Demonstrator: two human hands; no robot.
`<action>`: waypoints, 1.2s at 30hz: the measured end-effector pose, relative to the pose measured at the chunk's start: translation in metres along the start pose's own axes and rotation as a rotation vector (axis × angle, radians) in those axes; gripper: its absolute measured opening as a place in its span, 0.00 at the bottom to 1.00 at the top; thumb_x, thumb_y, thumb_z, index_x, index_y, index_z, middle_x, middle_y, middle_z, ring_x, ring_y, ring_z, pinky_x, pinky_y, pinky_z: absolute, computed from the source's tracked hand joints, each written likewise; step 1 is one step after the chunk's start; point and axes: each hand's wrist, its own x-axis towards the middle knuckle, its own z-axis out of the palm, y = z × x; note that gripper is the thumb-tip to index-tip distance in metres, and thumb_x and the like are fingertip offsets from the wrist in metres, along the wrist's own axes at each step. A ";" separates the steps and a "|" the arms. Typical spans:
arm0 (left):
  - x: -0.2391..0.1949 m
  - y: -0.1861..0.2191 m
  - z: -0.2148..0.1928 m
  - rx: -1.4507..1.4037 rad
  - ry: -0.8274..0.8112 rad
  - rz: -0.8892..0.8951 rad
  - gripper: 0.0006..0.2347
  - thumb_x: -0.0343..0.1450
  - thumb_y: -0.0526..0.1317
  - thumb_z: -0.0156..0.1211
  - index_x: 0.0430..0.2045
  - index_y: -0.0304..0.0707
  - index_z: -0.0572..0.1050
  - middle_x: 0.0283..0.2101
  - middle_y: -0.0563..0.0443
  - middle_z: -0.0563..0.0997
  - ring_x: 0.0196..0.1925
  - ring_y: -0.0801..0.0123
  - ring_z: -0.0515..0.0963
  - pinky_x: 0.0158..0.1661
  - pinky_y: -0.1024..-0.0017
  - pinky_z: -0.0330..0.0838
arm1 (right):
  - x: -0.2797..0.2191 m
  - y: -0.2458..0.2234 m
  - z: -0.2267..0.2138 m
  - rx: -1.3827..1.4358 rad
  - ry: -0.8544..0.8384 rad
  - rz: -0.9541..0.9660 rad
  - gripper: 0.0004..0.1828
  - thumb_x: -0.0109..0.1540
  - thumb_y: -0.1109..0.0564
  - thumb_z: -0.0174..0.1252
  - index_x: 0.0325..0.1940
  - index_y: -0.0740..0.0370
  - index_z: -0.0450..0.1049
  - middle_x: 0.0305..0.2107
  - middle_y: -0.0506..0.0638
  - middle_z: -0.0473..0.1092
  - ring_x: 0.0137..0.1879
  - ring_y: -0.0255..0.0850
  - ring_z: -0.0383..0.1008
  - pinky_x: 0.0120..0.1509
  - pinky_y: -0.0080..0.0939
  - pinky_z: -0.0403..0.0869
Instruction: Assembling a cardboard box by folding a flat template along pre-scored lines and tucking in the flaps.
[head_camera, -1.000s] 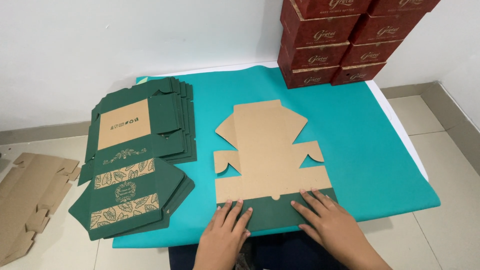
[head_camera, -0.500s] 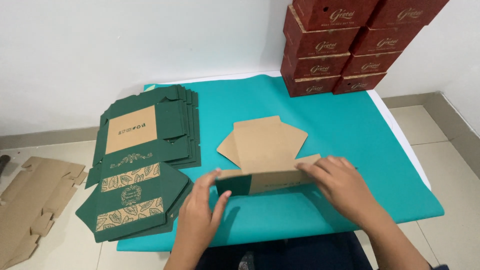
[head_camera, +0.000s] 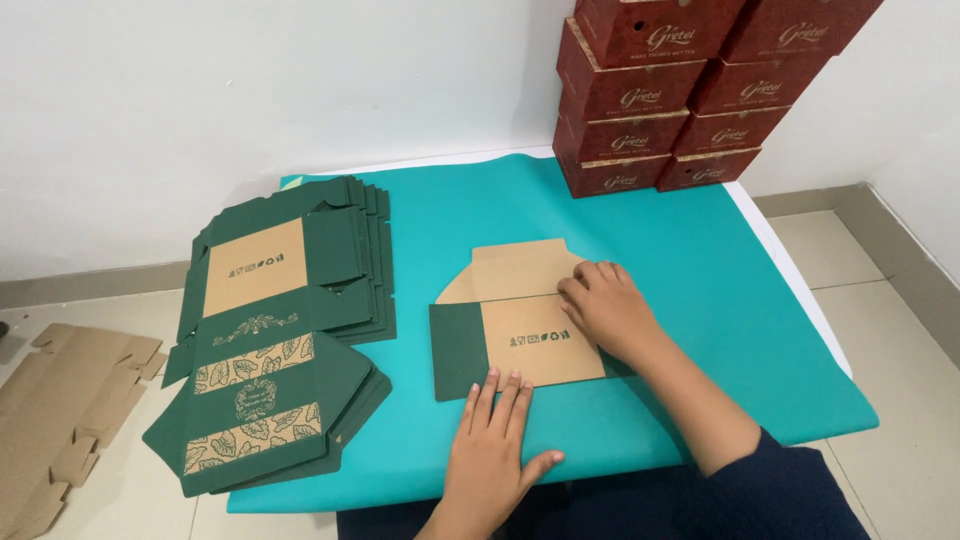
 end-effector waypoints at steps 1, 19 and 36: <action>0.000 0.000 0.001 0.000 -0.001 0.000 0.34 0.68 0.64 0.45 0.59 0.32 0.61 0.65 0.41 0.60 0.69 0.49 0.52 0.63 0.54 0.46 | -0.008 -0.016 -0.005 0.000 0.000 0.001 0.14 0.56 0.48 0.58 0.43 0.55 0.69 0.38 0.52 0.64 0.42 0.50 0.66 0.50 0.51 0.65; -0.002 0.009 0.043 0.407 -0.085 -0.065 0.62 0.47 0.86 0.46 0.63 0.28 0.51 0.66 0.41 0.56 0.65 0.51 0.57 0.60 0.58 0.51 | -0.086 -0.110 -0.043 0.127 0.164 0.113 0.11 0.58 0.60 0.53 0.44 0.66 0.72 0.41 0.56 0.70 0.51 0.48 0.70 0.52 0.43 0.72; 0.000 0.019 0.049 0.474 -0.107 -0.149 0.64 0.41 0.87 0.46 0.63 0.31 0.50 0.66 0.43 0.56 0.66 0.51 0.55 0.61 0.42 0.48 | -0.119 -0.074 -0.044 0.003 0.121 0.320 0.13 0.57 0.58 0.57 0.46 0.60 0.75 0.42 0.50 0.72 0.51 0.43 0.74 0.40 0.40 0.75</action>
